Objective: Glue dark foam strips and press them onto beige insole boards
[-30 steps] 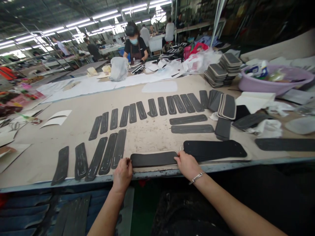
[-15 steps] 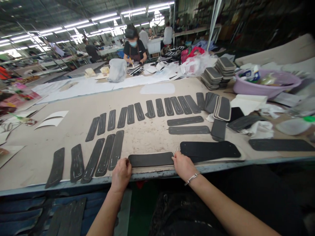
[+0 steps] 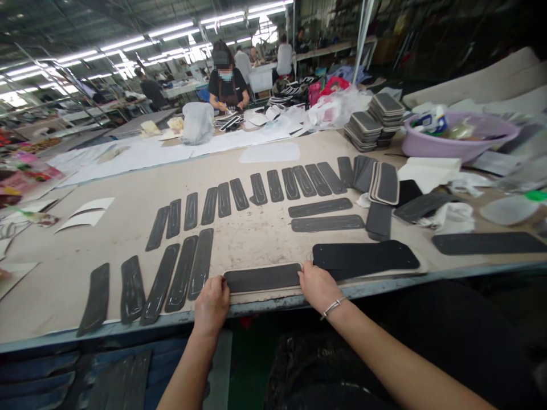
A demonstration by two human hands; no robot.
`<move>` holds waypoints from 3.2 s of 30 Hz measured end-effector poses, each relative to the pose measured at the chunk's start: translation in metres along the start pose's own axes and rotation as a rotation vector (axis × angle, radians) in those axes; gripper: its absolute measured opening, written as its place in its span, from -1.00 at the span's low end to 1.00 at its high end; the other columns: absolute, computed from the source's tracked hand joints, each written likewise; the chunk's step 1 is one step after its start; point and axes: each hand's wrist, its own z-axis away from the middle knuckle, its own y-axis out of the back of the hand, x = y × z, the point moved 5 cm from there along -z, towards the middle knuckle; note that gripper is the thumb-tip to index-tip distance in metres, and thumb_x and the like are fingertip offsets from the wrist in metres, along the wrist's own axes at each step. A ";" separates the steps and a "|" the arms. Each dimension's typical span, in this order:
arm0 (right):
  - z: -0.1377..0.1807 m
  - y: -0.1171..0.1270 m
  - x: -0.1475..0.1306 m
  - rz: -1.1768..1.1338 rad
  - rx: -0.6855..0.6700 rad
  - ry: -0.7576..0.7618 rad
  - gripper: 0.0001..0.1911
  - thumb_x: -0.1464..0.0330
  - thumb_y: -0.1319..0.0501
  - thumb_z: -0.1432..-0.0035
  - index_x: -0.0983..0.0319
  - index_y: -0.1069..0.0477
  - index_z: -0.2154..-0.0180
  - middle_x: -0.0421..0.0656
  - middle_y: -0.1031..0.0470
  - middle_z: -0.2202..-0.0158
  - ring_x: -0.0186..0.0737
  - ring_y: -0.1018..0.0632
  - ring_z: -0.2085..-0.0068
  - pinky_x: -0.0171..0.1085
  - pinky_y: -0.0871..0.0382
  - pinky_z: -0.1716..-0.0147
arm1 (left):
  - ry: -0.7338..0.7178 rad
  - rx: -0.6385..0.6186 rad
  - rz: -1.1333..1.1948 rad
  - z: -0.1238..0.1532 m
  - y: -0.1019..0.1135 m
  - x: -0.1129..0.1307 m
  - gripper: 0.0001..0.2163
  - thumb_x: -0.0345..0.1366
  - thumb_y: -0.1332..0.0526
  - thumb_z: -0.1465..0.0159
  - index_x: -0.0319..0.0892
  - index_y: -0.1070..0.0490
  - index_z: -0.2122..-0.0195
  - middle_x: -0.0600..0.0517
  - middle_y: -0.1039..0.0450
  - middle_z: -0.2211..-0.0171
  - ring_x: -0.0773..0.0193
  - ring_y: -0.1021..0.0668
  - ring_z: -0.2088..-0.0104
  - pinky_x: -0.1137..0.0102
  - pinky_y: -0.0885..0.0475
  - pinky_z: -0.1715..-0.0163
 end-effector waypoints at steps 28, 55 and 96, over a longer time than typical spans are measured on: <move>-0.001 -0.003 0.003 0.025 -0.009 -0.022 -0.83 0.31 -0.01 -0.27 0.29 -0.26 0.26 -0.03 -0.50 0.35 -0.20 -0.56 0.31 -0.36 -0.33 0.38 | -0.063 0.062 0.232 0.014 -0.004 -0.010 -0.79 -0.17 -0.08 -0.24 -0.11 -0.45 0.28 -0.01 -0.49 0.27 0.24 -0.53 0.28 0.39 -0.40 0.27; -0.002 -0.004 0.002 0.041 0.014 -0.018 -0.81 0.31 -0.01 -0.26 0.30 -0.28 0.29 0.00 -0.51 0.38 -0.15 -0.57 0.34 -0.33 -0.30 0.45 | 0.295 -0.503 0.158 -0.038 -0.020 -0.033 -0.72 -0.19 -0.21 -0.10 -0.21 -0.36 0.21 -0.02 -0.50 0.37 0.20 -0.52 0.30 0.43 -0.29 0.37; -0.008 -0.005 -0.002 0.045 0.035 0.005 -0.83 0.32 0.04 -0.30 0.29 -0.22 0.23 -0.03 -0.50 0.36 -0.16 -0.56 0.34 -0.32 -0.32 0.44 | 0.351 -0.157 0.217 -0.005 -0.005 -0.021 -0.58 -0.15 -0.13 -0.16 -0.22 -0.18 0.00 0.03 -0.40 0.39 0.14 -0.51 0.32 0.34 -0.34 0.33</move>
